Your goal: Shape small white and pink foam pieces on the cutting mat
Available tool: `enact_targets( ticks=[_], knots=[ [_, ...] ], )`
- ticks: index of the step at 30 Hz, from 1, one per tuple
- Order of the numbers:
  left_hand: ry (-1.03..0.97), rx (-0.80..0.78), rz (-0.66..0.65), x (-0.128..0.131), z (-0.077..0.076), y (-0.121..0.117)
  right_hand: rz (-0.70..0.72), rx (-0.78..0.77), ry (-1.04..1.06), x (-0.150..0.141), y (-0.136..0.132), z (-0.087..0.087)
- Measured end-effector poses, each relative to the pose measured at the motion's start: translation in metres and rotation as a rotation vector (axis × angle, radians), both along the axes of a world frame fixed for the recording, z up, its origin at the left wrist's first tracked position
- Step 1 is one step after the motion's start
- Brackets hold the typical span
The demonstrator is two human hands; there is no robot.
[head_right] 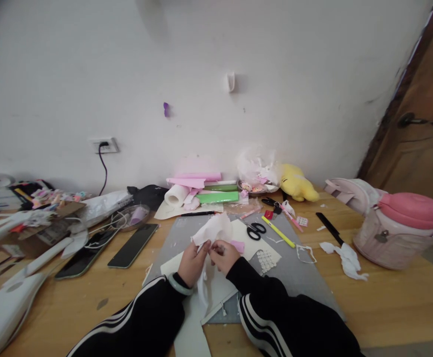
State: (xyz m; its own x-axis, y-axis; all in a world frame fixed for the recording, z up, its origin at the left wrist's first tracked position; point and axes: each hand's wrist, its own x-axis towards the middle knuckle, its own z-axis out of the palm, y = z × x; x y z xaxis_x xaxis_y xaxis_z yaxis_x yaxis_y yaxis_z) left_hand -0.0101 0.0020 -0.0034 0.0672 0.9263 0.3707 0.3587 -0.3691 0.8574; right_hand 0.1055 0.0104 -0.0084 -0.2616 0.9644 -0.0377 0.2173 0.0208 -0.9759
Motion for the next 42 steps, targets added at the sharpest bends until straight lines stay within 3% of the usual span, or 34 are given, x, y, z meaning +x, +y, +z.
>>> enact_targets(
  ticks=[5, 15, 21, 27, 35, 42],
  knots=[
    [0.056, 0.009, -0.002, 0.0, -0.001, 0.0, -0.018, 0.082, -0.033, 0.0, 0.001, -0.004],
    [0.039, 0.041, -0.016, 0.001, -0.003, 0.002, -0.127, 0.316, -0.32, 0.002, 0.001, -0.001],
    [0.053, 0.034, -0.009, 0.0, -0.004, 0.002, -0.142, 0.32, -0.389, 0.003, 0.0, 0.004],
    [-0.017, 0.068, 0.105, -0.002, -0.003, 0.0, -0.324, 0.276, -0.476, 0.026, 0.016, 0.007],
    [-0.001, 0.025, 0.078, -0.002, -0.002, 0.002, -0.103, 0.19, -0.223, 0.013, 0.005, 0.0],
    [0.008, 0.042, 0.067, -0.002, 0.0, 0.001, -0.069, 0.141, -0.146, 0.014, 0.004, 0.002]
  ],
)
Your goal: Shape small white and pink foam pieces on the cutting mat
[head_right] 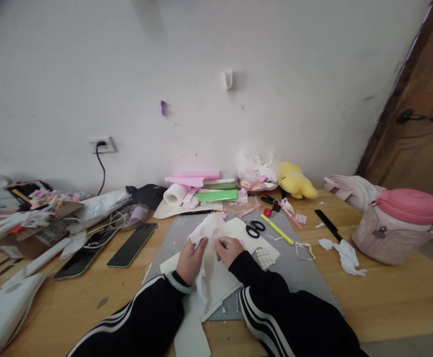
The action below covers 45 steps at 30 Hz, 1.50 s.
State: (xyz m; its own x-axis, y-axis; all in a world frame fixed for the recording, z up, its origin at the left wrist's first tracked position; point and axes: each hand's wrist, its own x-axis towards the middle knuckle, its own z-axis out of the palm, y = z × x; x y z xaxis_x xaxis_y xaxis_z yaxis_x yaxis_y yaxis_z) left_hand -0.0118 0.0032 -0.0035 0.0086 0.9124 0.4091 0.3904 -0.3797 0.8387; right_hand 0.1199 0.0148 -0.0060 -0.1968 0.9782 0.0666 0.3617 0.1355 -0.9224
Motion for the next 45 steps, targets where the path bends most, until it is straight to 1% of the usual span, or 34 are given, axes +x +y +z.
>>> enact_targets(
  ticks=[5, 11, 16, 22, 25, 30, 32, 35, 37, 40, 45],
  knots=[
    [0.004, -0.005, -0.028, 0.0008, 0.0016, -0.0002, 0.077, -0.125, 0.137, -0.0041, 0.0036, -0.0034],
    [0.059, -0.039, -0.039, 0.0005, 0.0003, -0.0007, 0.121, -0.166, 0.21, -0.0056, 0.0011, 0.0003],
    [0.095, -0.03, -0.041, 0.0002, -0.0008, -0.0013, 0.11, -0.187, 0.189, -0.0073, -0.0009, 0.0049],
    [0.101, -0.036, -0.026, 0.0005, -0.0022, -0.0002, 0.057, -0.189, 0.193, -0.0098, 0.0007, 0.0012],
    [0.104, -0.026, -0.036, 0.001, -0.0028, -0.0004, 0.035, -0.163, 0.154, -0.0082, 0.0017, -0.0014],
    [0.081, -0.003, -0.059, 0.0009, -0.0033, -0.0008, -0.092, 0.029, -0.002, -0.0029, 0.0047, -0.0009],
    [0.077, -0.018, -0.036, 0.0007, -0.0037, -0.0003, -0.072, 0.006, 0.022, -0.0028, 0.005, -0.0004],
    [0.079, -0.026, -0.029, 0.0003, -0.0039, 0.0006, 0.045, -0.098, 0.107, -0.0051, 0.0037, -0.0014],
    [0.091, -0.026, -0.042, 0.0001, -0.004, 0.001, 0.092, -0.123, 0.123, -0.0068, 0.0025, -0.0028],
    [0.108, -0.035, -0.054, 0.0, -0.0046, 0.0013, 0.064, -0.1, 0.095, -0.0078, 0.0015, -0.0038],
    [0.094, -0.02, -0.066, 0.0003, -0.0058, 0.002, 0.004, 0.017, -0.012, -0.0074, 0.0006, -0.0021]
  ],
)
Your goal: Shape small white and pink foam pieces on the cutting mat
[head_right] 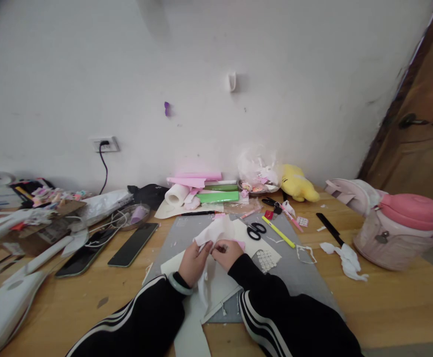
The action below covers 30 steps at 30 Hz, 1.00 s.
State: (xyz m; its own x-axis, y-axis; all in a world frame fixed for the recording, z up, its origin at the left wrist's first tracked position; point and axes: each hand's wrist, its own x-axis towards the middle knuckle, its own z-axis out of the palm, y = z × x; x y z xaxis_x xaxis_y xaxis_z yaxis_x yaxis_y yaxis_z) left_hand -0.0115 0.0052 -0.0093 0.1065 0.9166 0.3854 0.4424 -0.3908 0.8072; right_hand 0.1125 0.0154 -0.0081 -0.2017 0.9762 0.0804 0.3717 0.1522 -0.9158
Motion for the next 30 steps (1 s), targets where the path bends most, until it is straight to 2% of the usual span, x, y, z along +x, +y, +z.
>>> enact_targets(
  ticks=[7, 12, 20, 22, 26, 30],
  knots=[
    [0.017, -0.017, -0.019, 0.0, -0.001, -0.001, -0.037, 0.13, -0.082, 0.002, 0.002, -0.002],
    [-0.021, 0.001, 0.022, 0.0, 0.0, -0.002, -0.151, 0.154, -0.165, 0.013, 0.012, -0.004],
    [0.001, -0.019, 0.021, -0.001, 0.0, -0.001, 0.022, -0.018, 0.073, 0.002, 0.003, -0.001],
    [0.007, -0.018, 0.02, -0.001, 0.001, -0.002, 0.032, 0.005, 0.061, 0.001, 0.002, -0.001],
    [0.003, -0.02, 0.001, 0.0, 0.002, -0.002, 0.008, 0.16, -0.047, 0.004, 0.002, 0.001],
    [-0.007, -0.021, 0.014, 0.0, 0.002, -0.002, 0.005, 0.118, -0.037, 0.004, 0.0, 0.005]
  ],
)
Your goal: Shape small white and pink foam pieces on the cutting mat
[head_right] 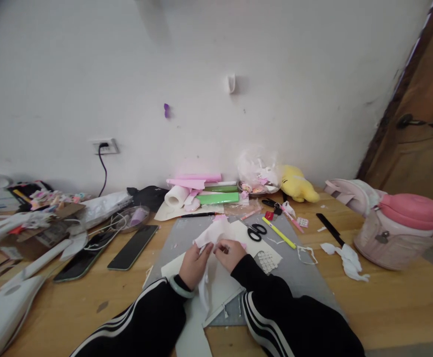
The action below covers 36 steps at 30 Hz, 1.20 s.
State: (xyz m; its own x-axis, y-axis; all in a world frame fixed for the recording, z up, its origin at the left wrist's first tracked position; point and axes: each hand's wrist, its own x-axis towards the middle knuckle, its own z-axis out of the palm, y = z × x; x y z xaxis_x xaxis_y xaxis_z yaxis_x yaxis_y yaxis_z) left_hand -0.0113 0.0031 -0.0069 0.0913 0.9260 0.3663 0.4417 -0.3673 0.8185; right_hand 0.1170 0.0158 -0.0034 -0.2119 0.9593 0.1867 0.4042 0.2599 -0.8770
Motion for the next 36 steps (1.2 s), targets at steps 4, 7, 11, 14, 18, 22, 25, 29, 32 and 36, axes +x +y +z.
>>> enact_targets(
  ticks=[4, 7, 11, 14, 18, 22, 25, 29, 32, 36],
  knots=[
    [0.034, -0.007, -0.003, -0.0009, -0.0004, 0.0002, -0.028, 0.05, -0.031, 0.0014, 0.0004, 0.0001],
    [0.026, 0.008, -0.009, -0.0011, -0.0009, -0.0002, -0.074, 0.115, -0.096, 0.0037, 0.0021, -0.0009],
    [0.01, 0.007, -0.014, -0.0012, -0.001, -0.0004, -0.087, 0.057, -0.079, 0.0028, 0.0013, 0.0006],
    [0.009, -0.006, -0.01, -0.0015, -0.0004, -0.0002, -0.069, -0.02, -0.02, -0.0009, -0.001, 0.0022],
    [0.003, -0.012, -0.022, -0.0014, 0.001, -0.0006, -0.016, -0.02, 0.04, -0.0024, -0.0022, 0.0023],
    [0.019, 0.002, -0.029, -0.0007, 0.0012, -0.0014, 0.022, 0.039, 0.042, -0.0003, -0.0014, 0.003],
    [0.003, 0.002, -0.028, -0.0001, 0.0006, -0.0008, 0.027, 0.011, 0.017, 0.0002, -0.0017, 0.0048],
    [-0.025, 0.007, -0.023, 0.0, 0.0006, -0.0004, 0.025, -0.048, -0.007, 0.0, -0.0039, 0.0072],
    [-0.026, 0.009, -0.012, -0.0001, 0.001, -0.0011, 0.031, -0.062, 0.024, 0.0001, -0.0052, 0.0079],
    [-0.033, 0.003, -0.003, 0.0, 0.0009, -0.0008, 0.041, -0.072, 0.054, 0.0002, -0.0047, 0.0071]
  ],
)
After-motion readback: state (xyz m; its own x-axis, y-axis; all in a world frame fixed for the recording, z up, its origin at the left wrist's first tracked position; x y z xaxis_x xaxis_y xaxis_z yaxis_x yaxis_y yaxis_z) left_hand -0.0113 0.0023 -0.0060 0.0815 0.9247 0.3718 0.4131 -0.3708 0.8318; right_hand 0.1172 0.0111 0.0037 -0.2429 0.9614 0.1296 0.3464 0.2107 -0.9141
